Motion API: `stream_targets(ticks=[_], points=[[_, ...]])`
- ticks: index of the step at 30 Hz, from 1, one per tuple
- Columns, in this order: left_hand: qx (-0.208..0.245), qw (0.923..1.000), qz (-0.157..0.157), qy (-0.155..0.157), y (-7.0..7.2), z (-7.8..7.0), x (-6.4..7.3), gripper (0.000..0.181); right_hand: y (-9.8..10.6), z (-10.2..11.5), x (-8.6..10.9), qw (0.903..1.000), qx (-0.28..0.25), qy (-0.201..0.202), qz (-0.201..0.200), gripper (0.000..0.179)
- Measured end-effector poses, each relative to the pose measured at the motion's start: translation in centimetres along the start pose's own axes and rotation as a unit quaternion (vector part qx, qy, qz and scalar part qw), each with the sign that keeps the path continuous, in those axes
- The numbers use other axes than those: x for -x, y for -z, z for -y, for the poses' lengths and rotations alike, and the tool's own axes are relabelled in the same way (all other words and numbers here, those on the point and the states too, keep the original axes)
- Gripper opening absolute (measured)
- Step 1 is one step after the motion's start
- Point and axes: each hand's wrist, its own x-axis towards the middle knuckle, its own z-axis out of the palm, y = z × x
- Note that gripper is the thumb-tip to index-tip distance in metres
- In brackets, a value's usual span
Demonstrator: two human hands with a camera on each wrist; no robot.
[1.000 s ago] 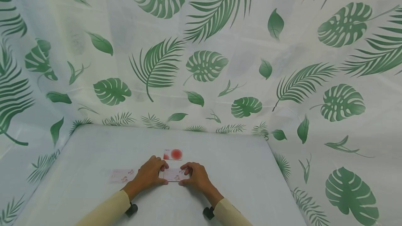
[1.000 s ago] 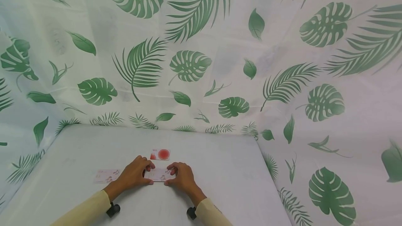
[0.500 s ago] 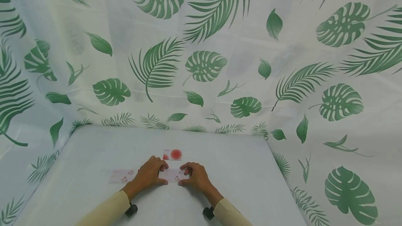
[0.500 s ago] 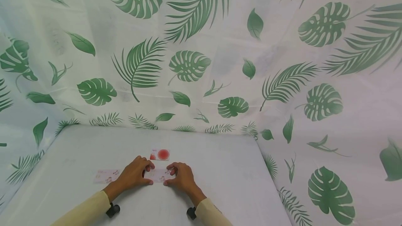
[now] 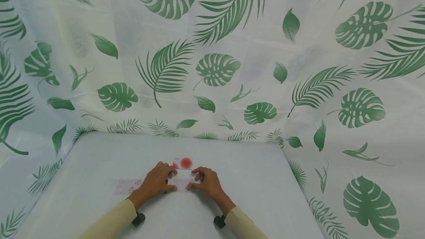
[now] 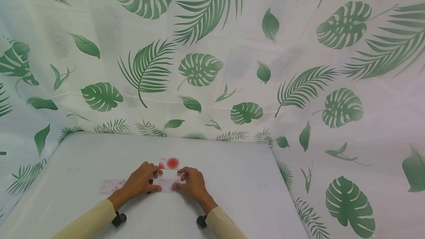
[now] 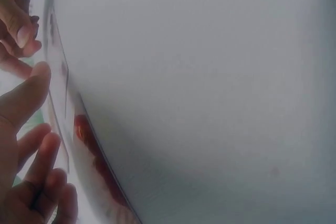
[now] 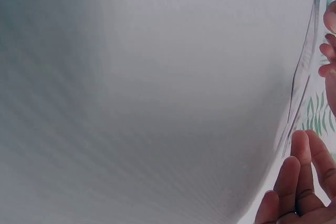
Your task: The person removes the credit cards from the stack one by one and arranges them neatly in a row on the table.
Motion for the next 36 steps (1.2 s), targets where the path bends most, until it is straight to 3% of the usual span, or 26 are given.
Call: stream_targets(ticks=[9, 26, 36], points=[[-0.013, 0.9995, -0.027, -0.007, 0.7, 0.4, -0.7, 0.050, 0.2, -0.2, -1.3, 0.9997, 0.001, -0.005, -0.023, 0.046], [-0.011, 0.9990, 0.000, 0.044, 1.4, 1.3, -3.1, 0.056, 0.8, 0.5, -3.8, 0.9990, -0.001, -0.037, -0.025, 0.049], [-0.015, 0.9982, 0.016, 0.057, 1.6, 2.0, -4.2, 0.056, 0.7, 0.6, -4.9, 0.9989, 0.007, -0.040, -0.023, 0.049]])
